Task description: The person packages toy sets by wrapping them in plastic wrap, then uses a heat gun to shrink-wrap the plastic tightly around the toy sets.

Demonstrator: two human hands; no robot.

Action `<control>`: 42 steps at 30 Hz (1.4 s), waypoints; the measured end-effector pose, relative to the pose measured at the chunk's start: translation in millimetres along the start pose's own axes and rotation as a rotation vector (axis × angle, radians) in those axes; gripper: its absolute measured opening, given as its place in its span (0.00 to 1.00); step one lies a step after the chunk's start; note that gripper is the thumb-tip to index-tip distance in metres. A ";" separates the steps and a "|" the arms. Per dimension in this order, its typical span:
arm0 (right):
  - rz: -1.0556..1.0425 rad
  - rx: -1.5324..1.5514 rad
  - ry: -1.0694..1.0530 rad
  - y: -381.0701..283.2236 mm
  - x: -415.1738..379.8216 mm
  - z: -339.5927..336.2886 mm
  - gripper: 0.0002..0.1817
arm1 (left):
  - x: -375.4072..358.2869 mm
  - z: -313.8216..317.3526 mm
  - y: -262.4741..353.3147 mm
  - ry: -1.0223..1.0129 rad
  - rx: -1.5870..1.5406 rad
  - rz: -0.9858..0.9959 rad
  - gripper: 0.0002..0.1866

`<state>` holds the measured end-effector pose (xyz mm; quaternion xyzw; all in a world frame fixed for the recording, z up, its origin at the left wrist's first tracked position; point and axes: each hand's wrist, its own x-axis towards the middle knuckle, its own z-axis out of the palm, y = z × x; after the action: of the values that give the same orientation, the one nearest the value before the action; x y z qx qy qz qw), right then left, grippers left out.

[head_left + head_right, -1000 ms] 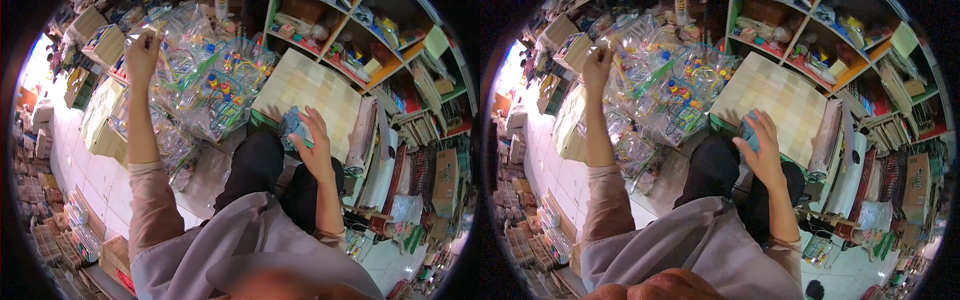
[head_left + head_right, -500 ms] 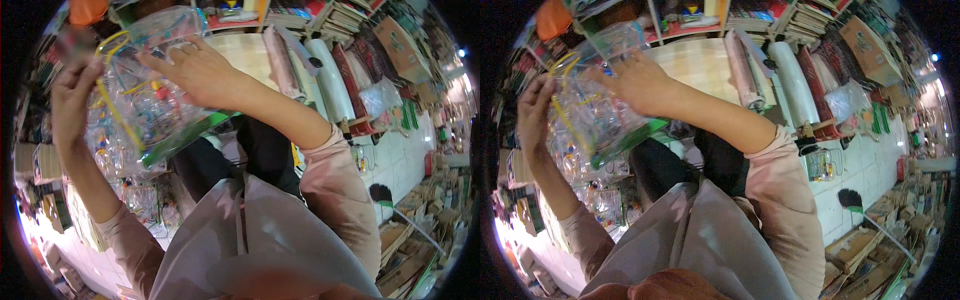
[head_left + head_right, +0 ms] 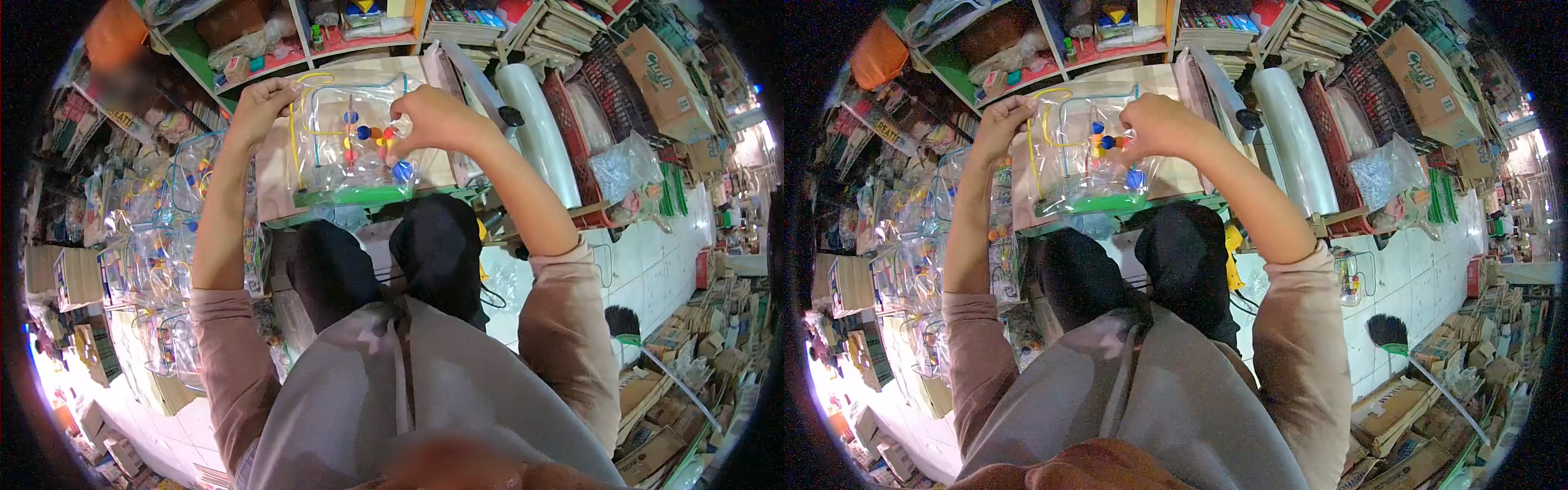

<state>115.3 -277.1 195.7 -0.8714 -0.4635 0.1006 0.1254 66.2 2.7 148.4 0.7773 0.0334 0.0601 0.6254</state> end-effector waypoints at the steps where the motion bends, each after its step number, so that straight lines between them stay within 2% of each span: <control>1: 0.000 0.007 -0.007 4.2 2.3 3.7 0.22 | 7.0 -4.9 -4.3 0.023 -0.016 -0.039 0.08; 3: -0.104 -0.110 0.038 15.8 10.1 10.7 0.18 | 24.6 -12.6 -14.1 0.029 0.015 -0.052 0.08; 5: -0.048 -0.179 0.011 25.1 16.6 15.1 0.14 | 42.2 -18.6 -21.7 0.054 0.088 -0.069 0.08; 7: -0.020 -0.112 0.133 33.8 20.0 13.7 0.12 | 56.1 -18.7 -24.8 0.059 0.095 -0.085 0.09; 8: -0.023 -0.109 0.129 38.4 24.2 15.0 0.12 | 63.1 -20.4 -28.3 0.062 0.127 -0.067 0.08; 10: -0.094 0.286 0.434 46.9 31.8 15.0 0.09 | 69.6 -18.7 -23.7 0.068 0.155 -0.033 0.09; 11: -0.095 0.295 0.431 49.2 32.8 13.1 0.09 | 72.1 -17.1 -23.6 0.070 0.159 -0.041 0.09; 13: 0.027 0.701 0.287 51.4 33.6 6.7 0.08 | 76.2 -16.3 -22.8 0.085 0.239 -0.087 0.09; 17: -0.170 0.956 0.475 39.8 36.1 -15.9 0.08 | 83.5 -18.7 -32.1 0.078 0.209 -0.095 0.09; 20: -0.257 1.028 0.505 34.6 33.4 -35.7 0.12 | 87.0 -22.7 -40.5 0.049 0.215 -0.066 0.10; 21: -0.261 1.021 0.513 35.6 32.4 -39.3 0.12 | 84.5 -18.5 -36.5 0.048 0.217 -0.056 0.10; 23: -0.342 0.977 0.447 39.0 34.4 -46.1 0.18 | 74.8 -12.5 -25.1 0.132 0.409 -0.019 0.12; 24: -0.349 0.962 0.425 38.8 34.6 -49.5 0.16 | 76.2 -23.2 -27.9 0.014 0.585 -0.076 0.16; 25: -0.365 0.955 0.429 39.0 37.2 -52.5 0.16 | 71.5 -20.7 -28.9 0.027 0.591 -0.067 0.16; 27: -0.327 0.881 0.386 39.6 44.1 -53.1 0.12 | 62.6 -9.5 -26.4 0.230 0.604 0.476 0.26; 28: -0.325 0.805 0.386 39.8 48.1 -55.6 0.09 | 56.2 -6.0 -4.9 -0.032 0.385 0.345 0.34; 29: -0.340 0.795 0.395 41.2 53.2 -57.5 0.09 | 48.4 2.5 9.3 -0.024 0.393 0.361 0.34; 31: -0.345 0.794 0.311 45.1 63.4 -61.0 0.09 | 33.8 15.5 32.0 -0.334 0.412 0.167 0.36; 32: -0.326 0.764 0.331 48.1 66.8 -63.2 0.09 | 38.1 14.7 20.1 -0.288 0.589 0.299 0.30; 33: -0.338 0.751 0.338 47.8 65.3 -70.3 0.09 | 46.4 8.5 12.8 -0.277 0.594 0.314 0.30; 35: -0.256 0.492 0.360 51.9 59.4 -84.2 0.08 | 61.0 -6.5 8.0 -0.348 0.822 0.244 0.20; 36: -0.329 0.395 0.432 62.9 60.7 -86.9 0.06 | 50.0 -8.5 16.1 -0.080 0.638 0.390 0.14; 37: -0.334 0.390 0.437 66.5 54.2 -94.3 0.06 | 48.0 -24.1 24.2 0.036 0.625 0.295 0.13; 39: -0.282 0.094 0.441 73.4 41.2 -106.4 0.07 | 39.6 -47.1 27.4 0.228 0.368 0.197 0.11; 40: -0.304 0.094 0.478 76.8 38.2 -107.1 0.09 | 40.4 -54.8 20.8 0.231 0.366 0.201 0.11; 41: -0.309 0.090 0.479 78.8 38.5 -106.6 0.09 | 43.4 -60.4 10.4 0.202 0.211 0.246 0.09; 42: -0.204 0.193 0.321 81.1 40.7 -104.5 0.09 | 44.1 -63.6 5.0 0.173 0.056 0.289 0.09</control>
<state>231.7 -300.0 267.1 -0.8088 -0.5115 -0.0088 0.2900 101.2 68.8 168.9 0.7831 -0.0235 0.2150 0.5830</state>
